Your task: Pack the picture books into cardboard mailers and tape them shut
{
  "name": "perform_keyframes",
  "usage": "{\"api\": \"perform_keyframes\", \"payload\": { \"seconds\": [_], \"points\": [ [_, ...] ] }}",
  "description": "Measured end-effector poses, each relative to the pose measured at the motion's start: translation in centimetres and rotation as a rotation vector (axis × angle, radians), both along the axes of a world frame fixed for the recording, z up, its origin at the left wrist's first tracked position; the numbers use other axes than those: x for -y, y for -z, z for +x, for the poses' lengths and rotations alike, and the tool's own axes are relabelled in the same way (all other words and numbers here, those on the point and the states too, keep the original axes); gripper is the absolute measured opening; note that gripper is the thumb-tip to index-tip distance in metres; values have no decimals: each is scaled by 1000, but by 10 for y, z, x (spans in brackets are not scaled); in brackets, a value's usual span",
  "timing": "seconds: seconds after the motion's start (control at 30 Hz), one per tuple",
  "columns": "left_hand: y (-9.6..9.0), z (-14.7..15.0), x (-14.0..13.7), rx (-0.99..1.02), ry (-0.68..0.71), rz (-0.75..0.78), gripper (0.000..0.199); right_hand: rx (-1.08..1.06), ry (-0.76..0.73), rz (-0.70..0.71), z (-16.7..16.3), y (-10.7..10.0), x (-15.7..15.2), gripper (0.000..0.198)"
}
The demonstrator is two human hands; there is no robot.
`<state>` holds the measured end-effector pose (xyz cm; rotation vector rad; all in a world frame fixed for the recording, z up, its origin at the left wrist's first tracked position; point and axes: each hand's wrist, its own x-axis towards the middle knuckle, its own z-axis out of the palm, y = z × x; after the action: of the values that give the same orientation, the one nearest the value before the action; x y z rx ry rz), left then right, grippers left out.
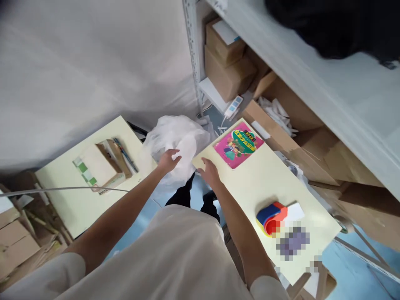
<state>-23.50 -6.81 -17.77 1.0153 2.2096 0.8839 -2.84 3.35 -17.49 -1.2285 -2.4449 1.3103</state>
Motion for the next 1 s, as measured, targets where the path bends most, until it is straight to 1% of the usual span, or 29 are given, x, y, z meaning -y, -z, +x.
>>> {"api": "perform_keyframes", "payload": {
  "seconds": [0.07,0.1,0.13,0.2,0.23,0.27,0.3,0.37,0.4,0.43,0.47,0.5,0.53,0.57,0.67,0.73,0.8,0.87,0.93,0.97,1.0],
  "points": [
    [14,-24,-28,42,18,58,31,-37,117,-44,-49,17,-21,53],
    [19,-33,-43,71,37,80,35,-57,185,-51,-72,24,-31,53],
    [24,-41,-56,108,61,106,42,-67,248,-49,-91,31,-39,49],
    [29,-53,-79,177,111,164,54,-43,316,-7,-121,37,-49,29],
    [29,-58,-87,206,151,184,59,-23,294,11,-131,38,-51,17],
    [27,-61,-92,232,205,191,62,-10,235,16,-137,35,-51,7],
    [24,-64,-96,256,275,176,62,-8,148,2,-139,31,-49,3],
    [14,-70,-97,307,454,89,55,-36,-40,-68,-136,17,-42,4],
    [8,-72,-96,333,549,36,48,-57,-104,-113,-130,8,-39,4],
    [2,-74,-94,349,628,-11,41,-76,-130,-151,-123,-2,-36,6],
    [-3,-76,-92,346,682,-46,34,-94,-119,-178,-115,-12,-34,8],
    [-8,-78,-91,326,715,-72,27,-117,-76,-193,-106,-23,-34,11],
    [-11,-81,-89,292,731,-88,21,-146,-12,-195,-97,-34,-36,13],
    [-14,-85,-89,248,740,-98,19,-178,59,-188,-89,-45,-39,15],
    [-25,-101,-90,120,775,-84,31,-262,238,-125,-64,-78,-52,18],
    [-39,-113,-90,64,766,-59,38,-290,329,-49,-49,-99,-60,20],
    [-61,-121,-90,104,710,-70,41,-325,438,57,-37,-116,-63,22],
    [-89,-121,-89,287,613,-45,42,-371,526,136,-30,-129,-61,24],
    [-115,-117,-88,483,495,57,46,-419,551,152,-27,-137,-58,25],
    [-126,-116,-88,529,448,108,48,-443,546,141,-28,-140,-56,26],
    [-134,-115,-87,520,426,131,50,-470,542,125,-29,-141,-54,26]
  ]
}}
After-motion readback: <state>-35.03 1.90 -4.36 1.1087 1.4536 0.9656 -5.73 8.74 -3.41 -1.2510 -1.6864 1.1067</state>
